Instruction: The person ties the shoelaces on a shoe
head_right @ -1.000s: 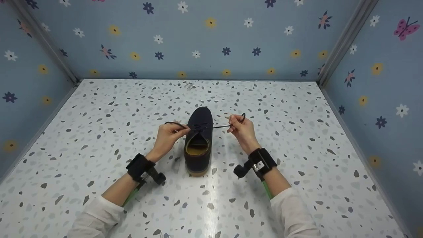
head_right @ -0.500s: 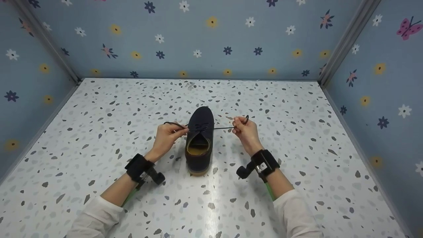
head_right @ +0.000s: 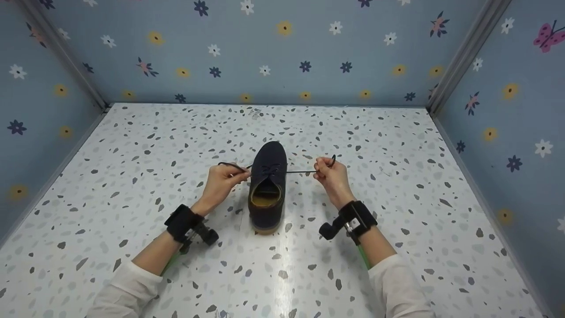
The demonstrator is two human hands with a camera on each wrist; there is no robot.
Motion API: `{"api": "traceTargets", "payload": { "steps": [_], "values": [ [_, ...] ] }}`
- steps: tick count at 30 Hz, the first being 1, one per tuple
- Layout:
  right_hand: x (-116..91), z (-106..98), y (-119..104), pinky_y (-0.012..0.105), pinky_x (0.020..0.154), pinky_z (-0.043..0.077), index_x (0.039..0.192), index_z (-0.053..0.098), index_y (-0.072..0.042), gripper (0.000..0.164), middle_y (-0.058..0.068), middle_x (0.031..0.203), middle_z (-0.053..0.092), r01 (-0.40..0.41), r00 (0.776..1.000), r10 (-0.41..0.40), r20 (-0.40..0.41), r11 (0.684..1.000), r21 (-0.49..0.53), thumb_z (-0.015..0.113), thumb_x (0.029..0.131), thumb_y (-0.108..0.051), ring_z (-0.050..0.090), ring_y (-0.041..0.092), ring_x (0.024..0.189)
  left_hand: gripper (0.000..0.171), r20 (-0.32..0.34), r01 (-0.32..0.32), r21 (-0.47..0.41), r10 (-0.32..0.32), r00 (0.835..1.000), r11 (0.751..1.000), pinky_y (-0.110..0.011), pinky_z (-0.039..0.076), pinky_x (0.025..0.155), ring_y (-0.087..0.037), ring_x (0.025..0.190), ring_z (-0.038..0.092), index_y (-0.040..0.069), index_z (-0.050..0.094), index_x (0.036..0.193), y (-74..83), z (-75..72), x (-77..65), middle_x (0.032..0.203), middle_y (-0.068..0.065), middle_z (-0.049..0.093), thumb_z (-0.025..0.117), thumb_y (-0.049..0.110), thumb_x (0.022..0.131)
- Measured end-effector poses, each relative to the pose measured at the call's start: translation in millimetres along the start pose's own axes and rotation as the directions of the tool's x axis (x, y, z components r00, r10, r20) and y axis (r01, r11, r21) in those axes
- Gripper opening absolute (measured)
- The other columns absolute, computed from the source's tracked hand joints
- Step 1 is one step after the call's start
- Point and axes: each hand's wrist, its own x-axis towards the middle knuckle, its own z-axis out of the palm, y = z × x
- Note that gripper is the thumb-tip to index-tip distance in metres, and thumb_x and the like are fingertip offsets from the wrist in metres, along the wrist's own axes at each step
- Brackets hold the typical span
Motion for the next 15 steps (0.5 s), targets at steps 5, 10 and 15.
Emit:
{"api": "traceTargets", "payload": {
  "steps": [5,10,15],
  "values": [
    [-2.1,-0.3,-1.2,0.026,0.046,0.030,0.081,0.039,0.007,0.026,0.009,0.067,0.036,-0.014,1.000,0.014,0.002,1.000,0.020,0.049,0.069,-0.014,0.031,0.013,0.051,0.005,0.005,0.010,0.010,-0.010,1.000,1.000,-0.015,0.031,0.043,0.004,0.044,0.040,0.016,0.059,0.060,-0.9,-1.0,0.6,0.053,0.015,0.049,0.056,0.019,0.063],
    [-4.0,-0.8,-2.0,0.026,0.047,0.031,0.081,0.039,0.006,0.026,0.009,0.067,0.036,-0.017,1.000,0.017,-0.006,1.000,0.007,0.049,0.069,-0.015,0.031,0.013,0.051,0.005,-0.003,0.028,-0.010,-0.028,1.000,1.000,-0.016,0.031,0.042,0.003,0.045,0.040,0.016,0.059,0.059,-2.2,-1.7,-0.2,0.054,0.014,0.050,0.057,0.019,0.062],
    [-7.2,-2.3,-2.4,0.027,0.047,0.030,0.081,0.038,0.007,0.025,0.010,0.067,0.036,-0.022,1.000,0.021,0.012,0.999,0.049,0.048,0.070,-0.013,0.030,0.013,0.051,0.006,0.002,0.034,0.003,-0.034,0.999,0.999,-0.016,0.030,0.041,0.002,0.043,0.039,0.017,0.059,0.058,-3.1,-2.0,-0.3,0.052,0.014,0.048,0.056,0.020,0.062]
  ]
}}
